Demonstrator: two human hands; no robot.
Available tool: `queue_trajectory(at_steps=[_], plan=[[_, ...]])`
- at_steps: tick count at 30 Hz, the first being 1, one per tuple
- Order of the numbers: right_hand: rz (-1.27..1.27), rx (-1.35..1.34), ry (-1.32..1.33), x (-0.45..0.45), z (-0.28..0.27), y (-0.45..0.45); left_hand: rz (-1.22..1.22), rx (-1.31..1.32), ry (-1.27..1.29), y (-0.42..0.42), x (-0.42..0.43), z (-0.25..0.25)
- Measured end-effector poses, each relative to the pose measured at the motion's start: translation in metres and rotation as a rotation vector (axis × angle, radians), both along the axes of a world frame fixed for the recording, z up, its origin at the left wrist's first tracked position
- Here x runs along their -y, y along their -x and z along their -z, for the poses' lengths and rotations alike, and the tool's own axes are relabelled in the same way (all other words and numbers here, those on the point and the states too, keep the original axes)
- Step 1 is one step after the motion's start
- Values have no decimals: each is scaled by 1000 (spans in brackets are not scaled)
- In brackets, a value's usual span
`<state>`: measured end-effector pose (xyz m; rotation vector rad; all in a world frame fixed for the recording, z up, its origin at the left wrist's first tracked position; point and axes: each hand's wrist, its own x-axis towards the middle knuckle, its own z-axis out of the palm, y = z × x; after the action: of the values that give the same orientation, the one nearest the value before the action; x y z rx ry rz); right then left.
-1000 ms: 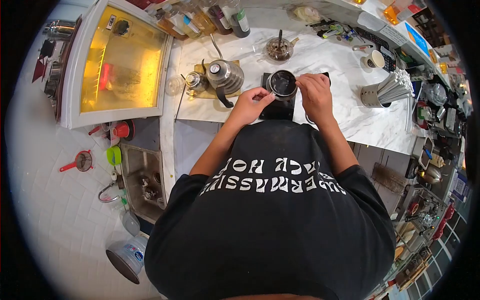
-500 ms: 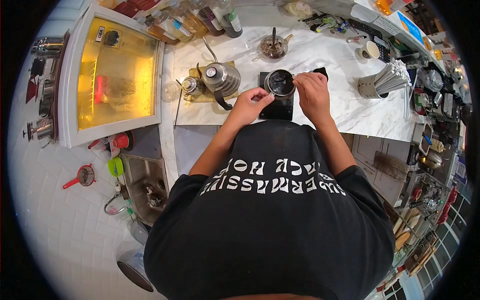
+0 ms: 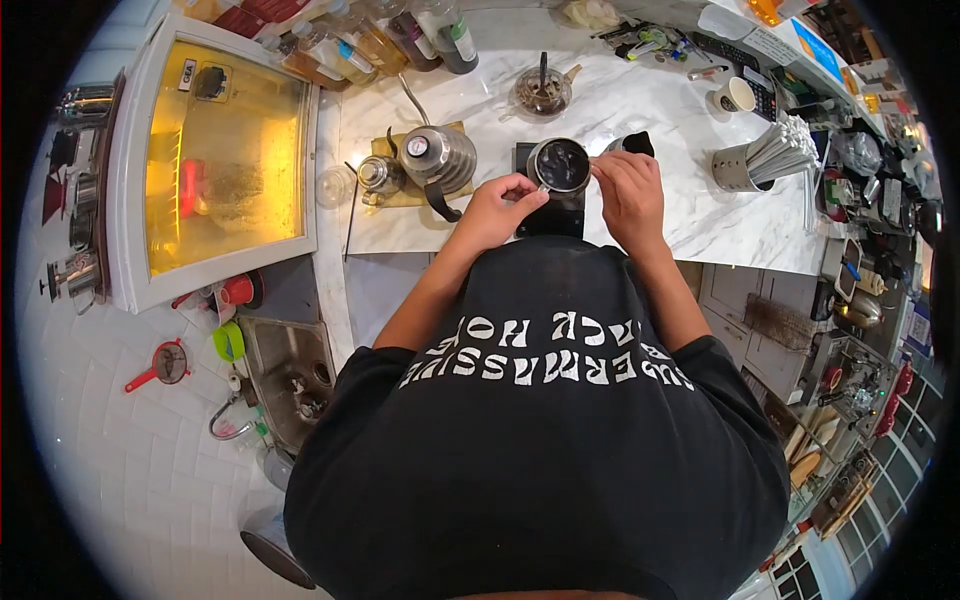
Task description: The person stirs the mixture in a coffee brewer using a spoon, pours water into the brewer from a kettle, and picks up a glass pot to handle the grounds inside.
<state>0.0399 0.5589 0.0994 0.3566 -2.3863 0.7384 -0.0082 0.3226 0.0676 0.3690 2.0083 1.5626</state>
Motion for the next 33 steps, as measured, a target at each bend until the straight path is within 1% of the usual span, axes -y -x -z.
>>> queue_trajectory(at_steps=[3,8,11,14,20,22,26,31,33], plan=[[20,26,15,0,-1,-7,10,-11,27,1,1,-2],[-39,-2,15,9,-1,-2,20,-6,24,2,1,0],[-16,-16,19,8,0,4,24,-9,24,3,2,2],[6,-28,26,1,2,2,17,11,39,1,1,-9],[-9,-2,45,6,-1,-7,2,-17,-16,2,1,4],[-26,-7,49,13,-4,-4,12,-2,-7,2,1,2],[22,-38,40,8,0,3,20,21,11,3,1,-2],[56,-27,30,4,5,-10,26,32,5,3,2,-3],[18,-30,34,11,3,-16,29,33,-3,3,2,-2]])
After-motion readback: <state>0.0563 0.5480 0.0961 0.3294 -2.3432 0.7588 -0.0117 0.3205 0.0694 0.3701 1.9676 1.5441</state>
